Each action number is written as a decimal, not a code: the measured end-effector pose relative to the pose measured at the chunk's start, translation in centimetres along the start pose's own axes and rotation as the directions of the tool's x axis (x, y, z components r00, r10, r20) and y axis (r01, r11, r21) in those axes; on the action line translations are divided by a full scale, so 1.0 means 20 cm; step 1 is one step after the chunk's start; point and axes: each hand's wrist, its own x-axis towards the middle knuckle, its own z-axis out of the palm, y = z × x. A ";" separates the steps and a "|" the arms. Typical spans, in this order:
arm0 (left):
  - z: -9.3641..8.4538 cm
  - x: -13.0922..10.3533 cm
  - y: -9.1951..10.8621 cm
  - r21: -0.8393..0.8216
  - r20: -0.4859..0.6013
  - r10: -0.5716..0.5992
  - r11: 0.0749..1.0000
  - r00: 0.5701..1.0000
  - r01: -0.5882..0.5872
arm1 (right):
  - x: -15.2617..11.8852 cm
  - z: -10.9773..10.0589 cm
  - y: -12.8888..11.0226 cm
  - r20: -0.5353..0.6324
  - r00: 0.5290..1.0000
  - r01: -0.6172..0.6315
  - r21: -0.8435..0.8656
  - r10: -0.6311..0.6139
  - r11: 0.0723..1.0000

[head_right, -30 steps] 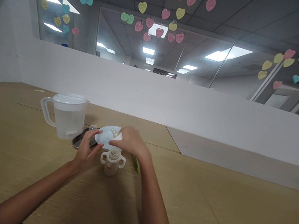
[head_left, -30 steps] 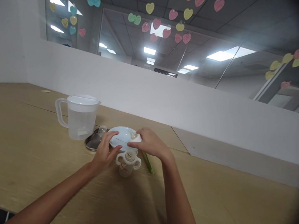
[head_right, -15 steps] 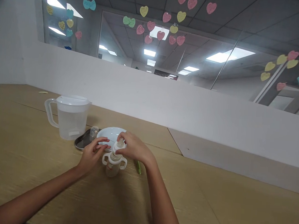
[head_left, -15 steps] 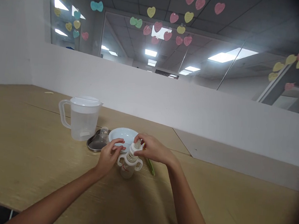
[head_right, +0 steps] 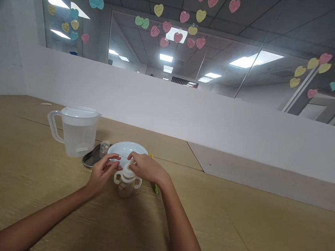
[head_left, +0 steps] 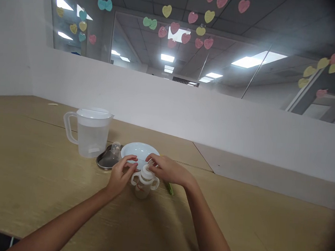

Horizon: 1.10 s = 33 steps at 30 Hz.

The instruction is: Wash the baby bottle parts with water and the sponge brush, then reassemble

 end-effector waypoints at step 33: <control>0.05 -0.03 0.03 0.209 0.253 0.091 0.967 0.963 -0.146 | 0.06 0.08 -0.10 -0.209 0.956 -0.274 -0.381 0.206 0.883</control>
